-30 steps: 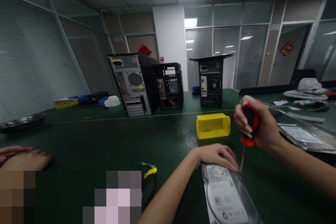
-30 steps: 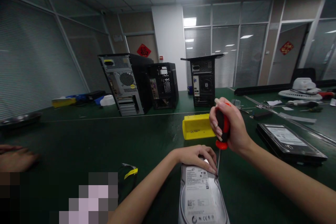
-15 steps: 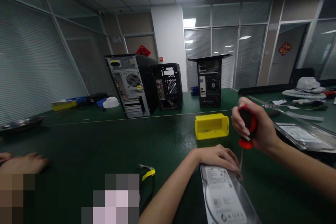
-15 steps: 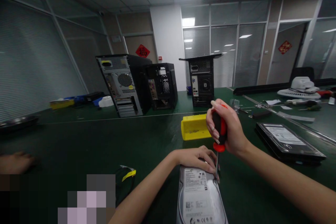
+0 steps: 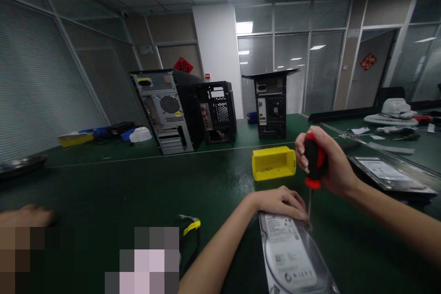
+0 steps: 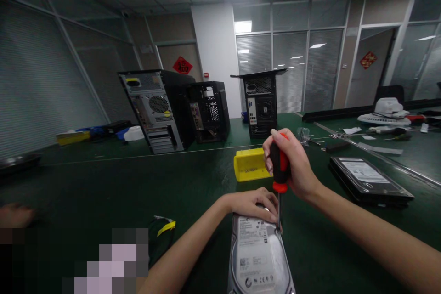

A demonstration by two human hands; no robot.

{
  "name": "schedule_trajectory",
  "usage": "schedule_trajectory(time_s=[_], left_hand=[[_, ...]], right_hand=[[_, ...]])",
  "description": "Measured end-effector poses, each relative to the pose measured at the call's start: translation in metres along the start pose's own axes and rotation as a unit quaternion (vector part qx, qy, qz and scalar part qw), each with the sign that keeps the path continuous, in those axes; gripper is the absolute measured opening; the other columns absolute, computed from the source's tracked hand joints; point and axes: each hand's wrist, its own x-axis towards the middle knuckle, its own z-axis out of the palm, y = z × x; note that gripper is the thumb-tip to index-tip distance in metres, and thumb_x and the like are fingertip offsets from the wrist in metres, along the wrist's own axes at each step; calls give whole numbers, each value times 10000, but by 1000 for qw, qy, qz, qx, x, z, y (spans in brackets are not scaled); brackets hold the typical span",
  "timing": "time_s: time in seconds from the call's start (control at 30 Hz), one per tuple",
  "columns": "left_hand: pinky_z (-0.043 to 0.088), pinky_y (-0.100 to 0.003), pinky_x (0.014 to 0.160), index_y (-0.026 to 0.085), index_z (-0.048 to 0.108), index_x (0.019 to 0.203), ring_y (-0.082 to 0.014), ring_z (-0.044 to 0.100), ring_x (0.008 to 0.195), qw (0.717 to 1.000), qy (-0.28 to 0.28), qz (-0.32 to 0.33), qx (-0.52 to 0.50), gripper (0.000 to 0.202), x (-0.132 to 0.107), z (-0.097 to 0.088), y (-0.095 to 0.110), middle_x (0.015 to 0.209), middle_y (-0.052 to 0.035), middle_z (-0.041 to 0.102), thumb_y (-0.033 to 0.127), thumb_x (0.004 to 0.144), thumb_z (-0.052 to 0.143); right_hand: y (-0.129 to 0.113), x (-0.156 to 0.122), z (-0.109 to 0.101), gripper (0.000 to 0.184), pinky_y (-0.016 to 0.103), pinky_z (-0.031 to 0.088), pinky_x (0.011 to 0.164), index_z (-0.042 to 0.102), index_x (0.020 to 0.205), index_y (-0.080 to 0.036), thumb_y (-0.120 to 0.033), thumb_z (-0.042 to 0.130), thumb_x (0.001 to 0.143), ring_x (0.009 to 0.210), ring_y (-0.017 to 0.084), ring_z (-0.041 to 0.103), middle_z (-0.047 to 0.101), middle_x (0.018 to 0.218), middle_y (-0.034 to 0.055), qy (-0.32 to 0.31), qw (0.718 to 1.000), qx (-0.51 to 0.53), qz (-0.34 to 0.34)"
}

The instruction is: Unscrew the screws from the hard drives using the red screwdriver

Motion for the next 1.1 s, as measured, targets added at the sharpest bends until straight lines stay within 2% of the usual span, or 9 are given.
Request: schedule_trajectory(time_s=[0.1,0.2,0.27,0.37,0.47,0.6,0.7,0.9,1.1], left_hand=[[346,-267,915,184,671,913,-149,481,994,1000,2,8,4,323,1,0,-1,1030,-33,545,403,843,444],[364,-261,891,171,670,915,-137,493,949,1000,-4,17,0,372,2,1,-3,1015,-37,540,402,871,382],[365,-261,887,173,673,914,-135,498,932,1000,-7,9,1,391,3,0,-3,1012,-35,537,411,875,365],[365,-251,880,187,679,906,-132,501,917,1000,-1,-8,0,403,5,1,-2,994,-25,554,423,876,354],[373,-218,843,186,692,874,-122,509,882,1000,14,-13,-9,427,7,3,0,915,-20,591,414,886,332],[382,-202,768,179,702,816,-104,520,802,998,57,-30,5,463,9,7,-1,933,-16,587,422,890,315],[390,-199,736,170,700,795,-96,523,787,997,66,-41,-10,486,9,10,-5,974,-18,573,442,888,308],[378,-211,814,168,698,793,-110,518,853,997,65,-26,-26,443,10,8,-7,964,-20,572,413,883,339],[315,-282,927,203,693,841,-153,484,971,998,22,-62,12,380,11,5,2,1038,-6,574,391,875,364]], right_hand=[[-2,1,-3,335,221,425,481,527,765,-170,-469,392,835,525,94,501,525,680,11,9,999,28,21],[-2,1,-1,415,211,378,412,533,770,-170,-525,329,836,457,88,468,502,617,5,-1,999,41,15],[-1,0,2,379,198,309,342,516,829,-196,-524,328,837,384,76,414,493,596,-14,0,999,42,-3],[2,0,6,240,182,257,304,477,832,-215,-452,442,819,344,60,369,496,598,-36,12,1000,18,-13],[3,1,7,211,169,282,313,471,765,-194,-400,504,801,362,59,386,472,544,-44,14,1000,-13,-5],[6,5,4,318,173,379,376,514,829,-179,-487,440,810,464,77,479,514,617,-16,23,999,25,14],[7,6,4,392,172,372,355,514,877,-189,-558,412,790,454,72,466,520,652,-16,28,998,45,17],[5,2,5,235,148,280,293,447,779,-201,-411,554,767,364,46,382,465,551,-60,26,999,-27,10],[5,4,6,273,163,362,336,502,838,-189,-452,435,822,446,60,449,511,690,-15,11,1000,20,-2]])
